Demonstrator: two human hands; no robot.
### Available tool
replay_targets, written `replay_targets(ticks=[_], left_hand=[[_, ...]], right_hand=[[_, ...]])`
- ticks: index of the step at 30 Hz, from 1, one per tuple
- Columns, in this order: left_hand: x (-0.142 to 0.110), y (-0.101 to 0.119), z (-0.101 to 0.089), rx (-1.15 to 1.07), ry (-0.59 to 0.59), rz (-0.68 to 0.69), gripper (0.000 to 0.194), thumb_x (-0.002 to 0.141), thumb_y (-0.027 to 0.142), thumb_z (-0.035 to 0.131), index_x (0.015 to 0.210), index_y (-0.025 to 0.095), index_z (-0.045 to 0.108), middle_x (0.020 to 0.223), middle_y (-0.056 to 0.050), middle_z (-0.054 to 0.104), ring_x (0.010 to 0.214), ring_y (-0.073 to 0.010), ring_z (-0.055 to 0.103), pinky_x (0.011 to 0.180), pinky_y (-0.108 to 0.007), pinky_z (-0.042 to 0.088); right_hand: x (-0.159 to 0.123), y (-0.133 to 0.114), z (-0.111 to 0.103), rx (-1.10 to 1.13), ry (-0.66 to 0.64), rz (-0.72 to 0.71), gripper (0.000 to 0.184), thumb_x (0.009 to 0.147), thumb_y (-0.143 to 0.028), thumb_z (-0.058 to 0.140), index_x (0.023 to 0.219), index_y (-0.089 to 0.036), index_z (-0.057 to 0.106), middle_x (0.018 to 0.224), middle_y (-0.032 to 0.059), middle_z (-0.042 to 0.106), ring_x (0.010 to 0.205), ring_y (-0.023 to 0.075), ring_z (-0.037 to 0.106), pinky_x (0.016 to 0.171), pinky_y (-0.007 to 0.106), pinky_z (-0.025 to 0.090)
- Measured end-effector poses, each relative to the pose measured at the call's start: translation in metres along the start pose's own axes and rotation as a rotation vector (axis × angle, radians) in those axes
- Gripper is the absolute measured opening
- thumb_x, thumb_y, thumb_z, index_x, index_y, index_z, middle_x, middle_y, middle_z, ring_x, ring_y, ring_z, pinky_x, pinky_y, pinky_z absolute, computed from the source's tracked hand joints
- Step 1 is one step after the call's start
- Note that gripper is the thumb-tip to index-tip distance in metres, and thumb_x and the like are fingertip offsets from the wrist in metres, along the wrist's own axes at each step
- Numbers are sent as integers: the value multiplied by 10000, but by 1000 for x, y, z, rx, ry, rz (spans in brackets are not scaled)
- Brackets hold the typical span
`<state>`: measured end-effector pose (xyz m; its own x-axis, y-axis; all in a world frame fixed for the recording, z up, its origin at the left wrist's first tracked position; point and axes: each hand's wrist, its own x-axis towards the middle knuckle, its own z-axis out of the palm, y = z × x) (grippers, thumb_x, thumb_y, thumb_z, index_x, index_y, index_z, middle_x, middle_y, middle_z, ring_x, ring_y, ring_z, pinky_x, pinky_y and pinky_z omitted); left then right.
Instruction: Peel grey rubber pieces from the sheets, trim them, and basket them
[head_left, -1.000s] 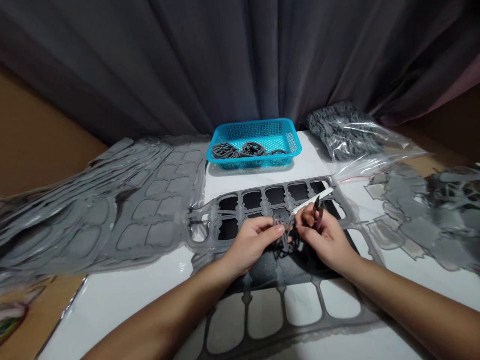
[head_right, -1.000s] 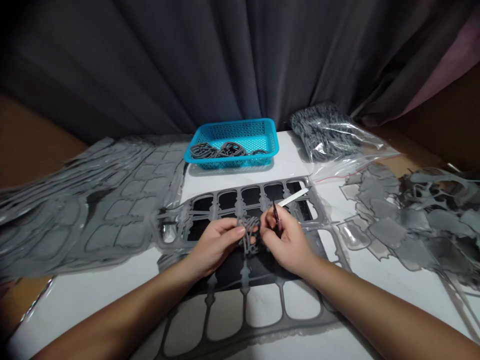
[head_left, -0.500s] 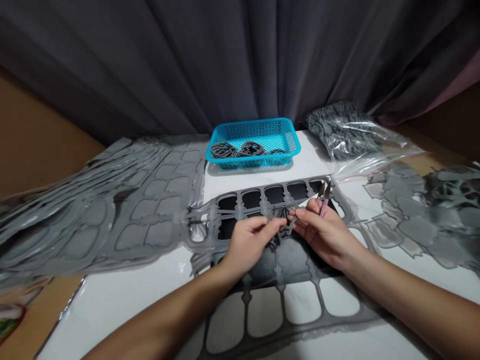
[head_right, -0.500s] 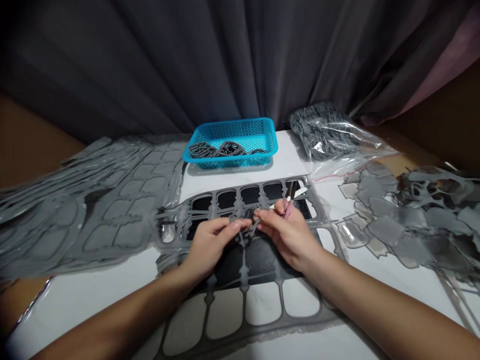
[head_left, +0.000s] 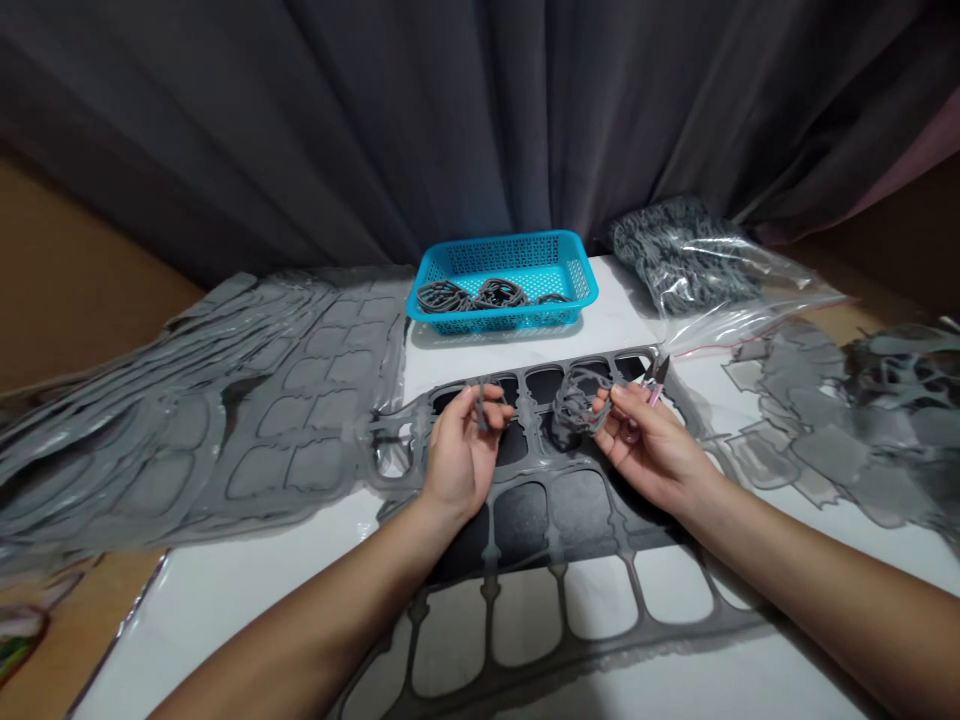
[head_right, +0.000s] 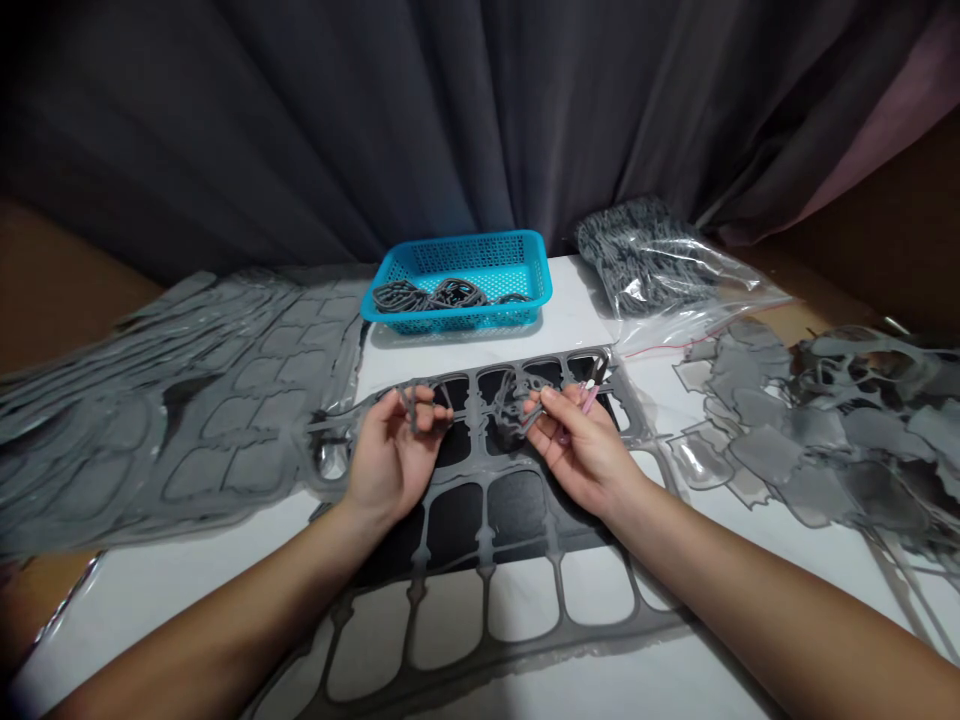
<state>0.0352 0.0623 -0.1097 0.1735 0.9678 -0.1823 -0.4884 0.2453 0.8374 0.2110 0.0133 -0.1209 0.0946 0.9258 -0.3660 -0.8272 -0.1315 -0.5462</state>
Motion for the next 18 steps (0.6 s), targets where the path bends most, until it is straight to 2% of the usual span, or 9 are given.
replay_targets(ticks=[2,4,7,10,14,18], left_hand=[[-2,-1,1,47,-57,-48,288,737,393,636,825,120,667,652,-18,655,701,-130,633,727,-223,483],[-8,-4,2,158,-156,-115,283,704,320,710,898,118,676,775,-49,700,730,-136,649,734,-223,489],[-18,-7,5,315,-298,-205,318,690,249,757,974,143,663,795,-39,707,696,-120,652,715,-217,498],[-21,-9,5,385,-382,-217,379,697,268,756,1044,157,653,788,-32,700,714,-126,648,729,-232,506],[-20,-10,3,566,-442,-107,386,716,273,731,1081,166,664,863,-48,696,784,-158,636,773,-269,501],[-22,-9,3,845,-466,191,310,736,278,707,1028,175,684,883,-46,622,846,-178,576,800,-289,473]], right_hand=[[-3,3,2,-33,-23,5,399,611,-169,803,664,-209,409,699,-53,671,679,99,664,584,172,538],[-7,7,3,-75,-55,8,431,594,-166,815,659,-207,391,622,-65,624,631,106,648,522,170,525],[-11,11,5,-143,-111,-9,453,602,-172,813,653,-202,364,564,-91,554,543,77,591,485,160,504],[-11,13,6,-160,-146,-27,454,627,-170,798,657,-199,347,573,-95,545,516,54,552,480,142,468],[-11,13,6,-153,-151,-14,453,641,-168,790,663,-197,339,561,-99,514,524,46,526,489,134,414],[-13,17,5,-194,-137,38,479,607,-208,813,672,-199,339,580,-94,491,572,60,519,526,154,380]])
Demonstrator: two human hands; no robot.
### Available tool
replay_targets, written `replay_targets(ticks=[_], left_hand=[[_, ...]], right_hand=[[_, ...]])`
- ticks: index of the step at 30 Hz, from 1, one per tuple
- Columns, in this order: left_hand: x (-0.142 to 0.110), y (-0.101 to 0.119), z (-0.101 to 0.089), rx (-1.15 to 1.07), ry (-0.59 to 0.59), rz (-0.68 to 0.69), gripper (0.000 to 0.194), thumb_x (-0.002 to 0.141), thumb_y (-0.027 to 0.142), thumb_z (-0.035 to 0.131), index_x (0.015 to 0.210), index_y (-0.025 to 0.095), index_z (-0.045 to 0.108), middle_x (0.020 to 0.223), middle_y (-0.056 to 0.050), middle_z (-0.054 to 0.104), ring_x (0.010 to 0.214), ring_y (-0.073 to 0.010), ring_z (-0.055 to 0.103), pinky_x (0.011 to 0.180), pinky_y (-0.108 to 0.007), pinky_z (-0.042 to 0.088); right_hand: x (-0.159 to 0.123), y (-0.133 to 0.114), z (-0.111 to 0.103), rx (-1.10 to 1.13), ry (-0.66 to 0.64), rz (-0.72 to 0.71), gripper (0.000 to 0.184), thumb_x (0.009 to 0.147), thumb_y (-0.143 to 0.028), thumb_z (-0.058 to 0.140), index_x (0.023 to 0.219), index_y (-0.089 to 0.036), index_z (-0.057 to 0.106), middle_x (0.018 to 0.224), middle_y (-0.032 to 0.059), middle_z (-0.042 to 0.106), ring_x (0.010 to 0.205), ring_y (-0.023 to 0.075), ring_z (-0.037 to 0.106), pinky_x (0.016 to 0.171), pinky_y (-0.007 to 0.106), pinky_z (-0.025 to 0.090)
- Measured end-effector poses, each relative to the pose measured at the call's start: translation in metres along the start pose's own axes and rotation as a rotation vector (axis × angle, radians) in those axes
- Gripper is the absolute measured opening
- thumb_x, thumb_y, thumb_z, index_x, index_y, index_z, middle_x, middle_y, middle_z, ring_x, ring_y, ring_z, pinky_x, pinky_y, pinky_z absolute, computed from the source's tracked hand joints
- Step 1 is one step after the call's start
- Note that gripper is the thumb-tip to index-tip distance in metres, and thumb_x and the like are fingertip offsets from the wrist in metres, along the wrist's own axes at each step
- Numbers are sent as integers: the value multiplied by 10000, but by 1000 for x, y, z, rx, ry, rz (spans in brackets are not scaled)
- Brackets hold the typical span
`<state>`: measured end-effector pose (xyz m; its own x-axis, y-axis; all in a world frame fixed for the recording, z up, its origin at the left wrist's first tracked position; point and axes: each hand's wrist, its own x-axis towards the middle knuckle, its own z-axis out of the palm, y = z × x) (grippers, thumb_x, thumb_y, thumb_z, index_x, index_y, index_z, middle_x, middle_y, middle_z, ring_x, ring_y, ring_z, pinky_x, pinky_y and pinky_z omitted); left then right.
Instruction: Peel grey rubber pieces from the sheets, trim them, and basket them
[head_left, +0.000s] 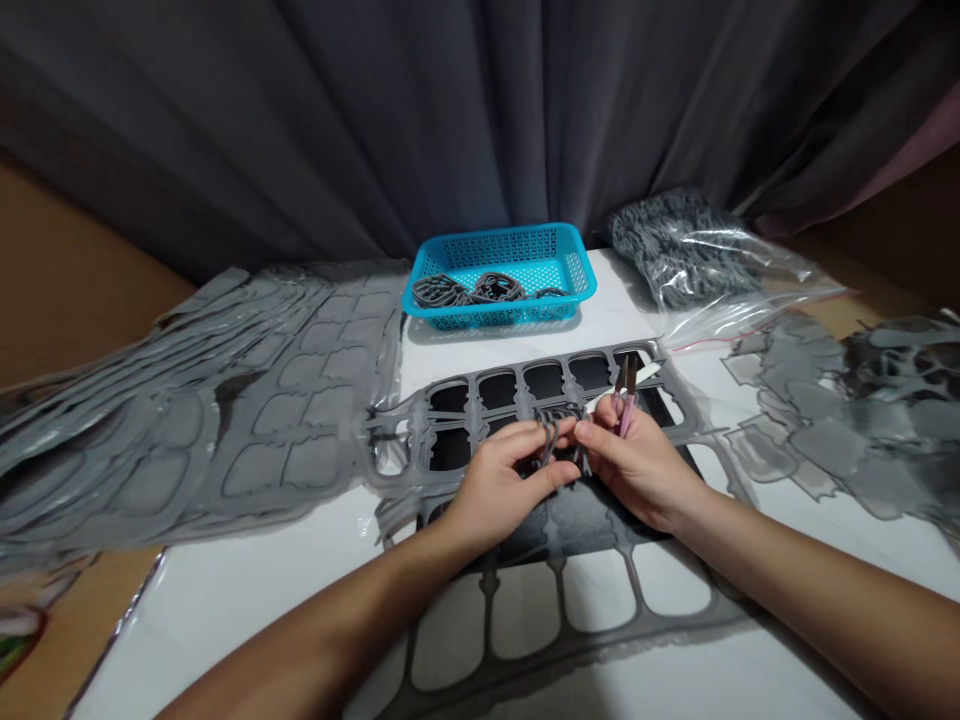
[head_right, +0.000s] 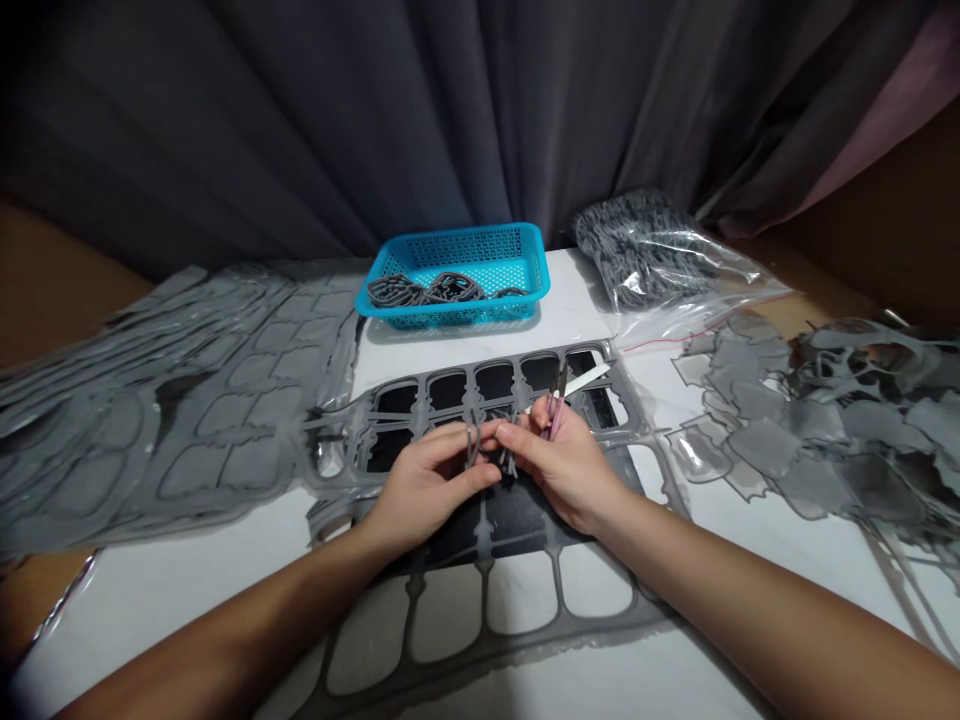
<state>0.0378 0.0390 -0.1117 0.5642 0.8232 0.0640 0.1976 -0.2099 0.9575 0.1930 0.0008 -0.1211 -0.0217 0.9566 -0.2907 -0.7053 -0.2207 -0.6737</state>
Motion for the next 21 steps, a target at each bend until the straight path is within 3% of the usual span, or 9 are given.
replay_targets(ticks=[4,8,12,17,21], left_hand=[[-4,3,3,272,9,162,182,757,306,683,814,137,645,815,-27,459,792,-162,491,763,-273,458],[-6,3,6,325,-26,195,227,766,322,664,861,122,613,851,-43,433,830,-175,474,794,-281,451],[-5,3,4,169,-33,108,202,866,281,522,812,131,647,795,-48,518,800,-166,541,784,-268,452],[-2,7,2,-111,145,-90,263,829,284,565,614,150,638,680,-41,649,762,-184,623,694,-246,469],[0,5,0,-230,268,-100,208,824,302,585,712,155,680,685,-24,671,680,-144,607,670,-223,462]], right_hand=[[-2,4,-1,-53,-2,33,509,577,-228,827,666,-199,327,573,-98,460,527,50,436,498,159,305],[-4,4,-1,-146,-25,10,532,561,-211,834,651,-196,309,540,-106,432,504,44,378,494,166,271],[-5,2,0,-199,-71,-29,505,604,-215,810,651,-197,308,554,-104,423,527,51,390,516,176,287],[-5,3,0,-229,-122,-106,462,668,-190,765,646,-197,303,538,-104,444,513,51,423,522,178,314],[-4,2,-2,-211,-70,-216,449,683,-146,748,635,-194,304,552,-102,419,524,46,415,535,172,328]])
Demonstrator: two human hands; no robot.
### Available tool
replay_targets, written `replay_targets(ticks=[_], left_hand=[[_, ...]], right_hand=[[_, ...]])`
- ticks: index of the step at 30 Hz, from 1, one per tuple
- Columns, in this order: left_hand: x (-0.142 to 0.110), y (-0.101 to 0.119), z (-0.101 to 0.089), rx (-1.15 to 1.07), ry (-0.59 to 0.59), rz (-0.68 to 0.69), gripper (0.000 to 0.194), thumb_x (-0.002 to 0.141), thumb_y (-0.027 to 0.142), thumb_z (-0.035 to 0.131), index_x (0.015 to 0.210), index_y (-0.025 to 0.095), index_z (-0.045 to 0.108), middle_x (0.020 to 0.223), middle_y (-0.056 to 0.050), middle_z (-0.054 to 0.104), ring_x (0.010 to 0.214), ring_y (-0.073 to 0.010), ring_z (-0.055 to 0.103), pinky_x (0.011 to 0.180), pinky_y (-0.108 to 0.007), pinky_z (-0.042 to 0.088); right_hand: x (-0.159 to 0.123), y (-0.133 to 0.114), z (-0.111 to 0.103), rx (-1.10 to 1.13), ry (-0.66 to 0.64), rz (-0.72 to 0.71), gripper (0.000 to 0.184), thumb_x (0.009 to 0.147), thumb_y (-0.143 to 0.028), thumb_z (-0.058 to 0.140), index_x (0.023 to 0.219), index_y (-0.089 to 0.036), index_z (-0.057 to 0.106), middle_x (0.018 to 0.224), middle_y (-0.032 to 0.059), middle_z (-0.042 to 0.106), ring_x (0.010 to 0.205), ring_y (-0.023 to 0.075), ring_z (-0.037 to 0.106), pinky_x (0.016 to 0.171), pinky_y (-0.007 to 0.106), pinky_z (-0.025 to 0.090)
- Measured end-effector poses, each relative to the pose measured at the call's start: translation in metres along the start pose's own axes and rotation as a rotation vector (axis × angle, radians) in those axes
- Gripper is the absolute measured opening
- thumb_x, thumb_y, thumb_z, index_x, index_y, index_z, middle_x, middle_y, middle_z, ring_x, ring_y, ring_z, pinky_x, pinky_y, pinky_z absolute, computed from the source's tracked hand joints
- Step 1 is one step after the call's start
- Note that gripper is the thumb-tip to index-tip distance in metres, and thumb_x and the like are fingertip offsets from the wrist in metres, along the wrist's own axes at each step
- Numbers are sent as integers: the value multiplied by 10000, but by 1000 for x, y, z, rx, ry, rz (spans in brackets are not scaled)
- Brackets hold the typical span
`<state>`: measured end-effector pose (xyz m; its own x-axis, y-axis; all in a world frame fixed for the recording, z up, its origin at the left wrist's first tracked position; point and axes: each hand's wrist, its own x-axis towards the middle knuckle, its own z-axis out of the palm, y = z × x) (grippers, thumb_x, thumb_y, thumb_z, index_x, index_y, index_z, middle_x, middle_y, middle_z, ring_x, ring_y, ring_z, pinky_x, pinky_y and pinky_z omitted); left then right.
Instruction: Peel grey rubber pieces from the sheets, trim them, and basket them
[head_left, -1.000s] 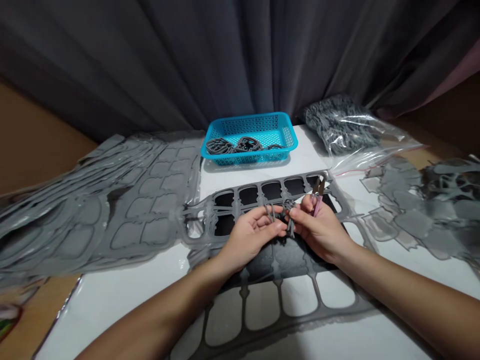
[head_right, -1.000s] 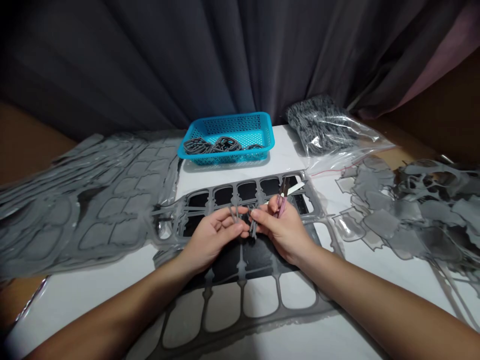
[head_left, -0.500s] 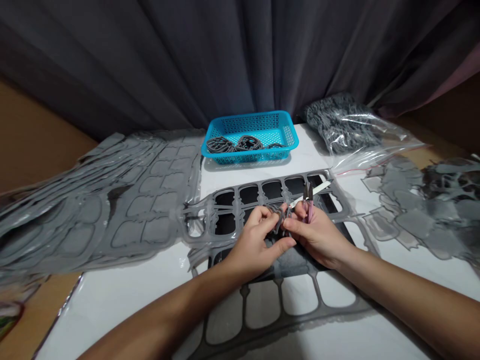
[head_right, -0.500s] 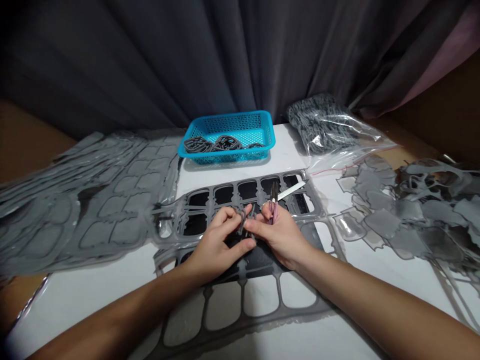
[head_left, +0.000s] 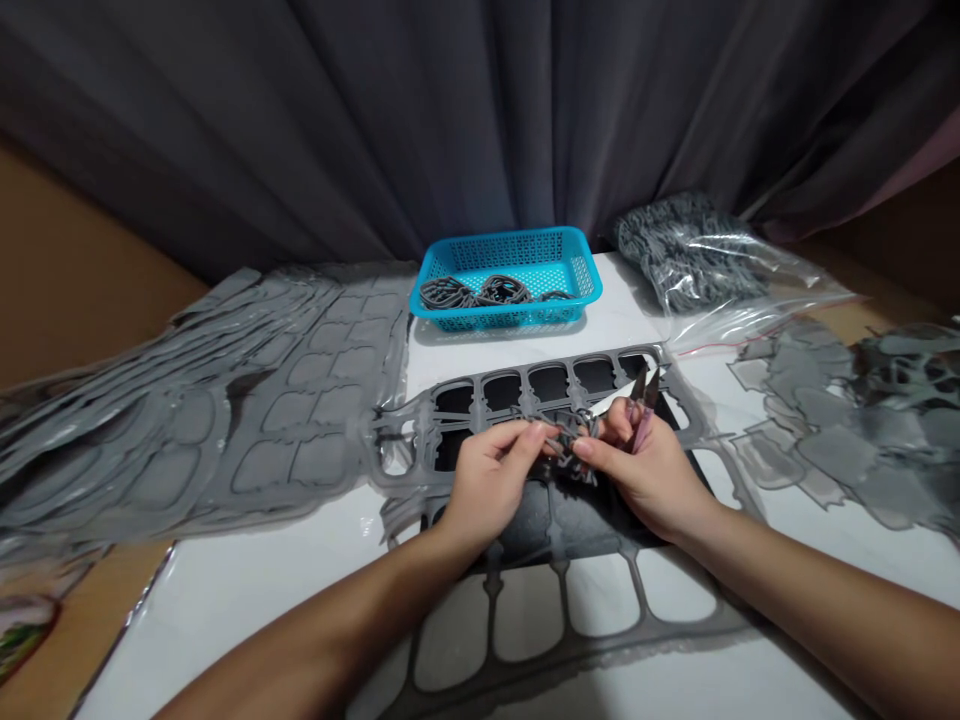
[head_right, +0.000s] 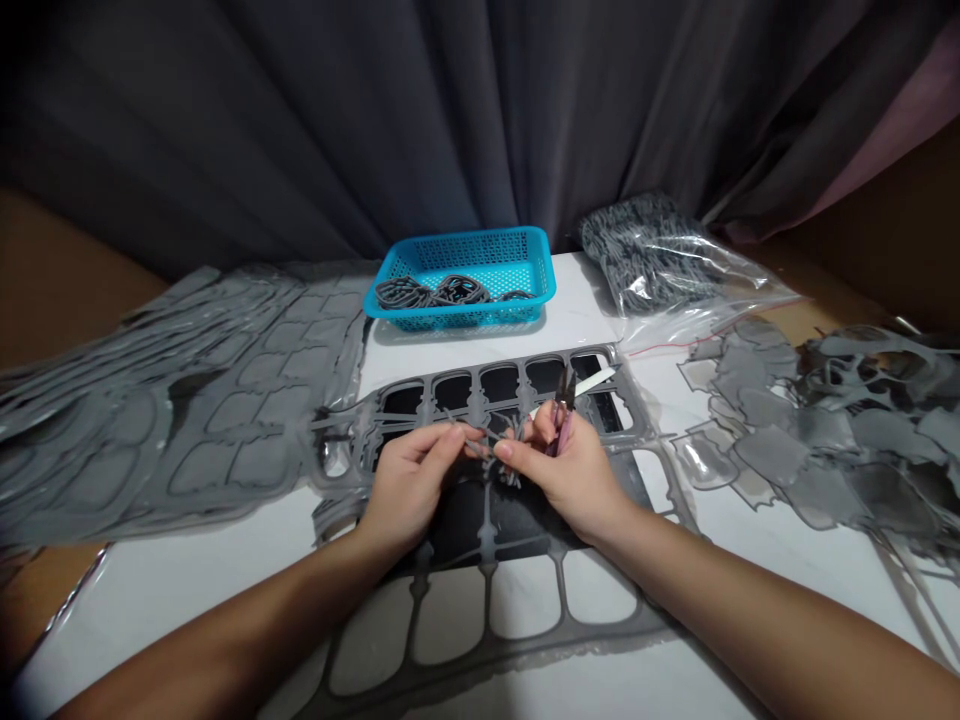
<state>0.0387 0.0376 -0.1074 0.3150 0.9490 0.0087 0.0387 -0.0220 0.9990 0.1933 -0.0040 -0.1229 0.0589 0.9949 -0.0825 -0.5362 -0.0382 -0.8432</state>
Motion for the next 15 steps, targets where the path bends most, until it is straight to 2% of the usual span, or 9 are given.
replay_targets(ticks=[3,5,8,11,13,15], left_hand=[[4,-3,-3,-172,131,15,217,830,348,570,716,179,643,682,7,635,709,-123,595,709,-206,461],[6,-4,-3,-214,149,16,243,840,377,546,710,183,613,689,12,624,718,-123,598,722,-214,470],[4,-4,1,-193,23,-52,283,829,426,565,770,163,650,750,-30,673,746,-156,631,748,-251,491],[-2,-5,5,-119,-132,-134,420,827,523,530,828,133,686,813,-77,701,772,-198,652,795,-308,502],[-5,-5,6,-16,-158,-119,458,840,539,494,816,129,696,800,-80,702,763,-206,648,781,-317,505],[-6,-5,6,107,-153,-74,410,837,498,519,775,137,702,762,-66,695,762,-205,633,728,-290,500]], right_hand=[[3,-1,-2,11,84,-65,450,683,-140,745,633,-196,302,564,-97,419,534,50,421,549,174,343],[4,-1,-2,0,119,-90,452,678,-150,750,632,-198,303,563,-96,413,534,53,420,555,179,351],[3,-3,0,-79,89,-68,455,660,-177,762,624,-200,310,567,-92,418,530,58,407,540,187,346],[1,-4,3,-191,46,-26,458,637,-220,776,613,-201,320,555,-91,403,508,60,374,504,194,317],[-1,-4,4,-236,43,-7,473,618,-255,787,606,-204,318,542,-91,397,501,64,368,497,202,313],[-2,-4,4,-257,41,4,488,606,-280,793,603,-206,311,544,-85,410,510,70,384,506,209,324]])
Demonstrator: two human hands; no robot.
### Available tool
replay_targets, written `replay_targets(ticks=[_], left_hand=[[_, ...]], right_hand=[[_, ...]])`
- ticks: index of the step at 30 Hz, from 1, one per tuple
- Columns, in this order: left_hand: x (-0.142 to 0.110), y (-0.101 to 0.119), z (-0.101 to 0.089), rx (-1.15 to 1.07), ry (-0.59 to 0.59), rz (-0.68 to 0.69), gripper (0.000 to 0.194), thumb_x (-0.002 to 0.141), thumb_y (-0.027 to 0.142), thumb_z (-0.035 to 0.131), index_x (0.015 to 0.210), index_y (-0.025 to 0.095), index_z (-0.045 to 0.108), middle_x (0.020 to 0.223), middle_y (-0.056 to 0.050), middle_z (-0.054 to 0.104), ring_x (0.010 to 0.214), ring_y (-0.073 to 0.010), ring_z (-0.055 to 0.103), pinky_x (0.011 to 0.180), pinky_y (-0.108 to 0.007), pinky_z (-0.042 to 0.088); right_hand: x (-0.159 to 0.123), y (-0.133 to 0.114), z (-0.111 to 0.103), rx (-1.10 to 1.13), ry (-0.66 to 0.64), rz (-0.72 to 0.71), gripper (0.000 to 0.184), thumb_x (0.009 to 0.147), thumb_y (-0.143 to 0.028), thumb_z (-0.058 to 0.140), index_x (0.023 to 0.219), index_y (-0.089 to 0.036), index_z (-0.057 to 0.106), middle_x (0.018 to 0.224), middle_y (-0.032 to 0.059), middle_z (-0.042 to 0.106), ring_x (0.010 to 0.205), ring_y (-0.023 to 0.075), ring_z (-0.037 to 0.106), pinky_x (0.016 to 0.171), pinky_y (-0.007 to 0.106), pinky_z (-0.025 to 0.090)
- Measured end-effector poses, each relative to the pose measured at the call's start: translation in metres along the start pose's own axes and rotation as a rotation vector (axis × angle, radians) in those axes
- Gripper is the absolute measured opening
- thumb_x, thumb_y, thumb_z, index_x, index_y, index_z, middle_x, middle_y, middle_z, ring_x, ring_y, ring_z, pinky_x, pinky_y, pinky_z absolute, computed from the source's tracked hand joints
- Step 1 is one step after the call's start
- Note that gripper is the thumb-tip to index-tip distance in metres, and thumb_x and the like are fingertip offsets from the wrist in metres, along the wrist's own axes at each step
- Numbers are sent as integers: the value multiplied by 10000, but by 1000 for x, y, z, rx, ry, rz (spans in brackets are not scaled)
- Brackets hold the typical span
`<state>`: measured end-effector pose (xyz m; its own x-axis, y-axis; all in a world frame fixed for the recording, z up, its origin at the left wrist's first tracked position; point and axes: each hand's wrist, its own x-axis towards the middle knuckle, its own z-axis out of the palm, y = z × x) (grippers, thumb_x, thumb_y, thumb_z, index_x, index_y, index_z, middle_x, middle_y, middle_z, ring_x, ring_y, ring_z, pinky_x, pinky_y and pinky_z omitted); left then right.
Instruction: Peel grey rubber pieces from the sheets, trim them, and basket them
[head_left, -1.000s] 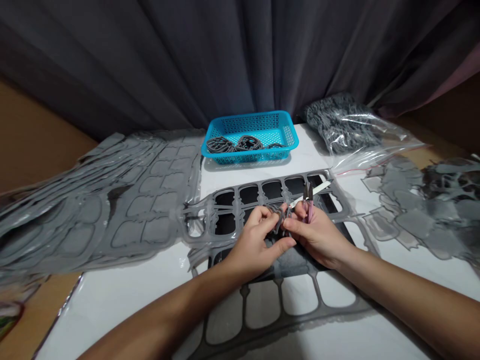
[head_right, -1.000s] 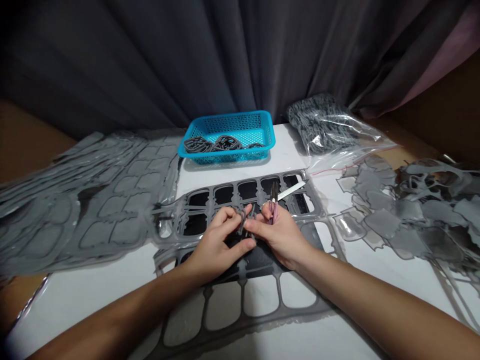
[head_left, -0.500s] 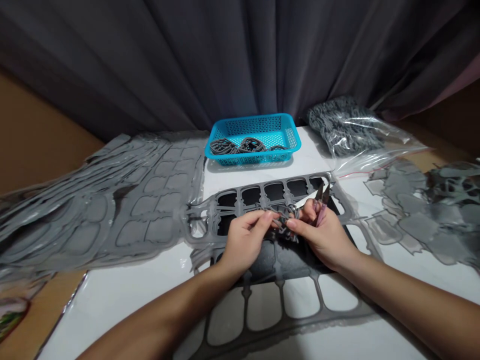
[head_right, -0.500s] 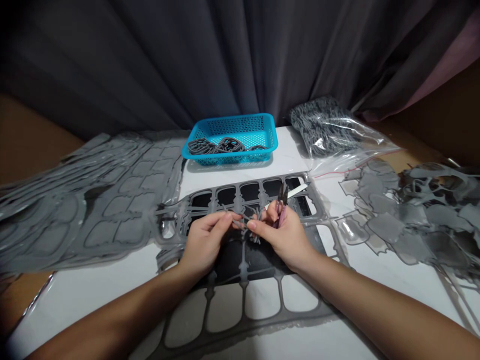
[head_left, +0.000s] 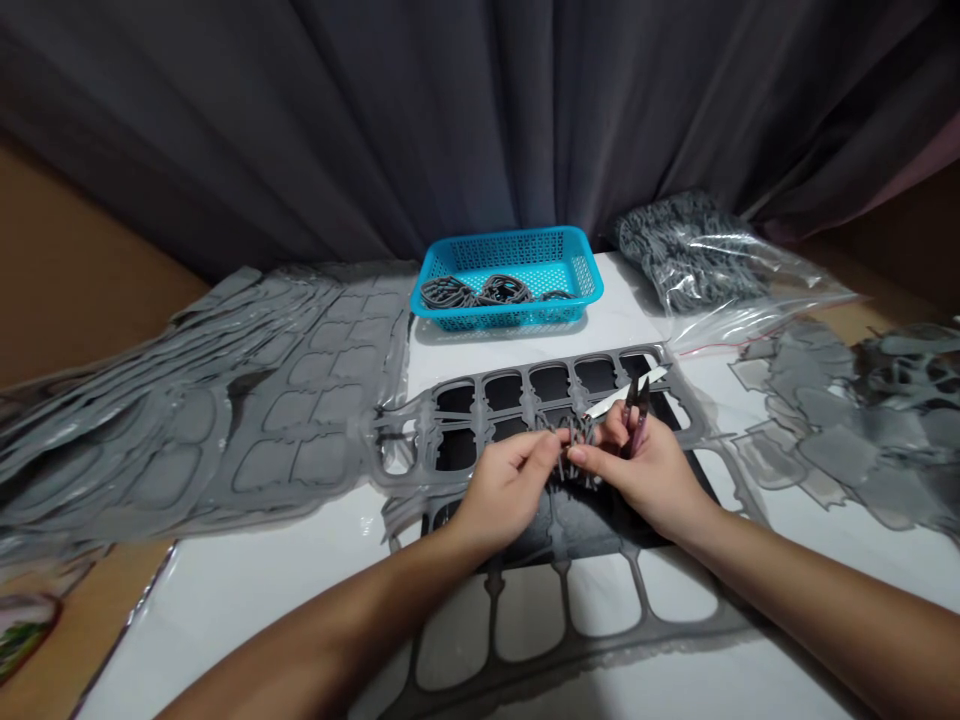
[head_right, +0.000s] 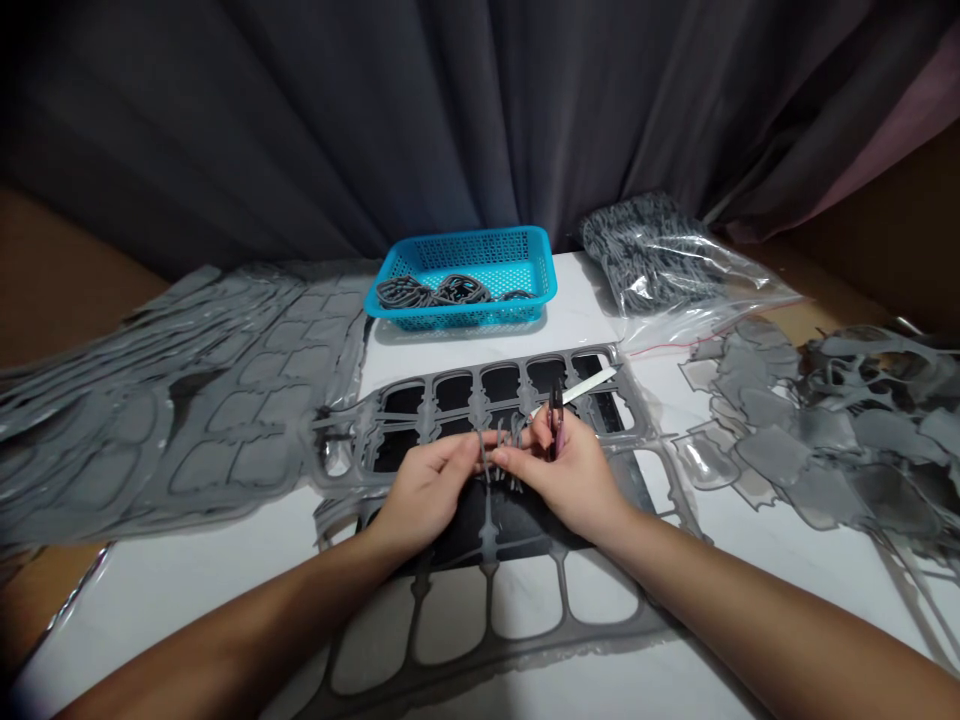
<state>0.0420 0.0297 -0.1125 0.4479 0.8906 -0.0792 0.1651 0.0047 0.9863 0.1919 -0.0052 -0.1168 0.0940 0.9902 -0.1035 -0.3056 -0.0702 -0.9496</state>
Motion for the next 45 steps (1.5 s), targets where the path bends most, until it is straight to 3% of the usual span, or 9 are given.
replay_targets(ticks=[7,13,16,20,24,29,33,39,45], left_hand=[[2,7,-3,83,-1,-14,345,774,417,608,600,127,676,553,-16,611,545,-136,531,489,-205,397],[5,8,-3,30,-55,-40,323,769,424,605,685,129,703,656,-33,670,589,-149,580,563,-231,459],[4,9,-4,30,-56,-43,330,752,422,626,618,126,686,605,-24,651,577,-144,563,555,-227,446],[3,7,-5,31,-15,-44,282,717,375,673,592,122,665,605,-16,644,585,-138,546,573,-229,427],[2,7,-4,-1,63,-52,291,731,365,662,564,127,633,586,-11,628,594,-142,551,586,-235,422],[5,6,-2,-142,174,-48,222,758,341,617,675,138,646,704,-32,670,703,-162,601,690,-252,456],[14,0,-6,-288,327,-16,207,844,335,482,753,168,562,766,-12,644,744,-133,577,718,-236,439],[12,2,-4,-389,219,-26,185,825,321,572,733,171,512,577,43,508,608,-108,504,722,-253,447],[16,9,-7,-577,334,39,224,813,333,561,716,197,412,530,87,353,543,-79,425,783,-270,473]], right_hand=[[-2,0,0,-34,-12,-61,428,698,-287,727,603,-206,318,564,-67,405,598,97,469,587,229,372],[-3,-1,-3,-128,-25,-91,391,764,-295,655,601,-209,310,570,-69,360,553,86,400,555,224,329],[-3,-2,-3,-225,-34,-109,392,762,-305,645,596,-212,303,577,-60,357,564,98,388,549,233,314],[-6,0,-4,-389,-85,-143,360,794,-304,603,607,-214,309,578,-59,324,538,98,313,512,242,265],[-9,3,-6,-450,-191,-174,286,823,-292,582,645,-211,373,610,-47,382,572,108,348,551,249,288],[-3,1,-4,-152,-27,-84,398,747,-313,686,594,-208,334,573,-58,367,596,111,458,582,236,339],[7,1,-5,231,70,3,425,697,-287,749,633,-211,335,640,-31,530,905,174,614,678,232,419],[5,4,-4,270,-35,28,406,673,-253,772,651,-212,368,622,-49,559,874,163,639,676,230,442],[9,-1,-5,393,119,57,424,623,-239,797,628,-214,374,718,-28,630,846,133,624,648,212,472]])
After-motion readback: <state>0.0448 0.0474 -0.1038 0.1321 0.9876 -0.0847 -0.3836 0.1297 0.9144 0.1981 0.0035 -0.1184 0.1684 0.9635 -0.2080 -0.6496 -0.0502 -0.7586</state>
